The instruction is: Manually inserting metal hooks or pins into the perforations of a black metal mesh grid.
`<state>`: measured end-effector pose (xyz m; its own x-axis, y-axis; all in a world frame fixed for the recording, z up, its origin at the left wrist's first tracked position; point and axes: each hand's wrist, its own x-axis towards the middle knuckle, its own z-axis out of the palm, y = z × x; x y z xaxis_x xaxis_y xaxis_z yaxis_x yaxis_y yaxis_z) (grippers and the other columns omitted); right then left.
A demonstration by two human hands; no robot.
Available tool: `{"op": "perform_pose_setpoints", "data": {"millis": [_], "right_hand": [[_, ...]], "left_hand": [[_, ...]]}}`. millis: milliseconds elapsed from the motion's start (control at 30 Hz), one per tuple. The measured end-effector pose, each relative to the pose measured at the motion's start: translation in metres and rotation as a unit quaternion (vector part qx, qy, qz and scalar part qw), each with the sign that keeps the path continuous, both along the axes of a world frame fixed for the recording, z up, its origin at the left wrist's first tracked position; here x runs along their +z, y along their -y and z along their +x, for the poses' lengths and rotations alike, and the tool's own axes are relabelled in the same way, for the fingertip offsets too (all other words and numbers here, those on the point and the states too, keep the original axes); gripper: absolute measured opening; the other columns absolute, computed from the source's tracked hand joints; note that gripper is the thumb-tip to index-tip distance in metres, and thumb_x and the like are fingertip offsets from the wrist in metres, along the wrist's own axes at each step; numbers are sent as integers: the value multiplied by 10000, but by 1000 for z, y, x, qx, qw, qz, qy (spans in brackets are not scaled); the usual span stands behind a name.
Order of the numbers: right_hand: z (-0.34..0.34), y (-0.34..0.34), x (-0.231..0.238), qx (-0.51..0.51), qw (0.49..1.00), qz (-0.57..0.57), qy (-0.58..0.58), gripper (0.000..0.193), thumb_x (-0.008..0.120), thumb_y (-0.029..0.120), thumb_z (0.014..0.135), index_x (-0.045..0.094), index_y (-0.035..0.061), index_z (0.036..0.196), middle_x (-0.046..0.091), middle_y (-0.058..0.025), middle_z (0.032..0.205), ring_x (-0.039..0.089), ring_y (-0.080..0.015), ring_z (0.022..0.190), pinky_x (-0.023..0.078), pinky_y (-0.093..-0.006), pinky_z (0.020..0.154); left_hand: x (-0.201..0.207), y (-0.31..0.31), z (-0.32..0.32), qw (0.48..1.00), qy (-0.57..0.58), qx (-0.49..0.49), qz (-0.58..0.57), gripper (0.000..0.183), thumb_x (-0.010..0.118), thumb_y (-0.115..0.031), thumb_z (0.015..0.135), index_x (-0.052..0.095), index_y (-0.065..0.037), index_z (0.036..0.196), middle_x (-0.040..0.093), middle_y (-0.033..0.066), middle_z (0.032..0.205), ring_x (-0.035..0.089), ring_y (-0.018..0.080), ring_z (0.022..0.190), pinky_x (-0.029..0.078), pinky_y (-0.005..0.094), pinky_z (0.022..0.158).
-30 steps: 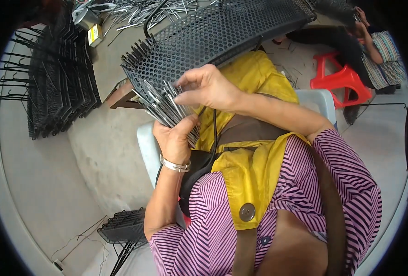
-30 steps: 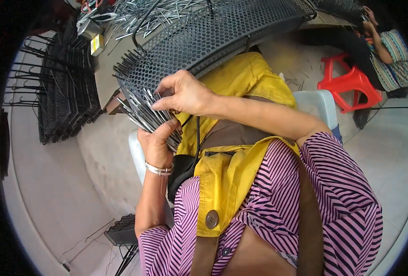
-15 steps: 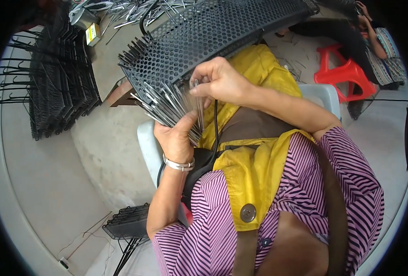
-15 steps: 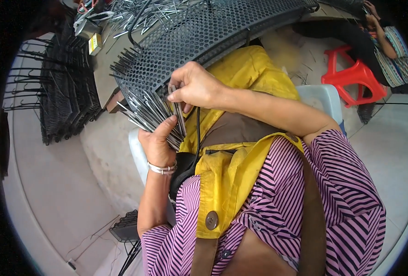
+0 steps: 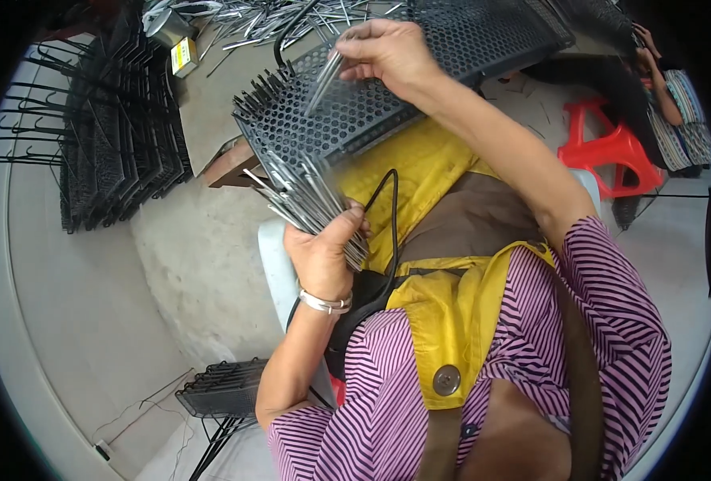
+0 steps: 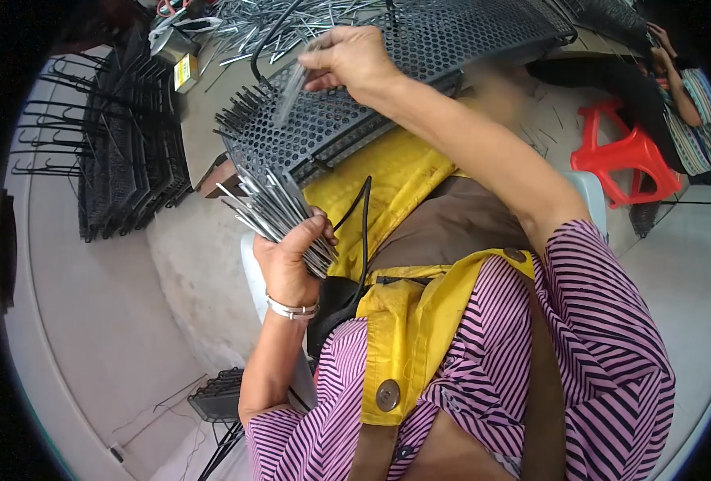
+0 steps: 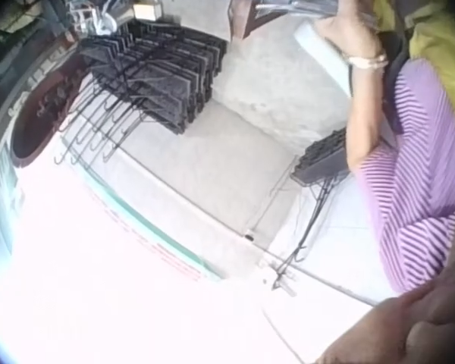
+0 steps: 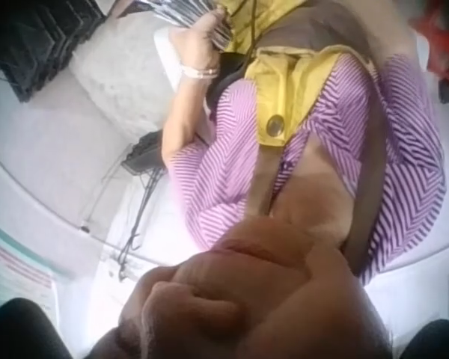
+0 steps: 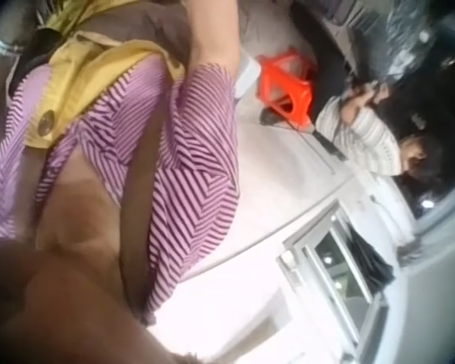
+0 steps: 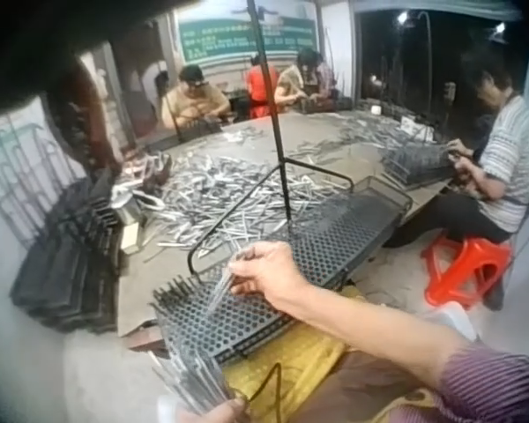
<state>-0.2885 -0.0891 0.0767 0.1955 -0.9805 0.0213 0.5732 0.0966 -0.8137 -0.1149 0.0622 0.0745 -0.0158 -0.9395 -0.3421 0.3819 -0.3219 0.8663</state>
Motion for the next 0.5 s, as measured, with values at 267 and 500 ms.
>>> {"op": "perform_pose_setpoints", "data": {"millis": [267, 500], "right_hand": [[18, 20, 9, -114, 970, -140, -163, 66, 620, 15, 755, 621, -11, 815, 614, -59, 697, 591, -107, 587, 499, -217, 519], [22, 32, 8, -96, 959, -182, -195, 65, 613, 3, 759, 612, -26, 816, 614, -58, 682, 568, -88, 559, 471, -207, 507]], "left_hand": [[-15, -3, 2, 1000, 5, -23, -3, 197, 579, 66, 667, 503, 23, 844, 574, 102, 703, 552, 171, 563, 463, 275, 508], [-18, -4, 1, 999, -15, -41, 0, 165, 569, 91, 673, 534, 11, 813, 592, 69, 702, 554, 135, 551, 460, 249, 525]]}}
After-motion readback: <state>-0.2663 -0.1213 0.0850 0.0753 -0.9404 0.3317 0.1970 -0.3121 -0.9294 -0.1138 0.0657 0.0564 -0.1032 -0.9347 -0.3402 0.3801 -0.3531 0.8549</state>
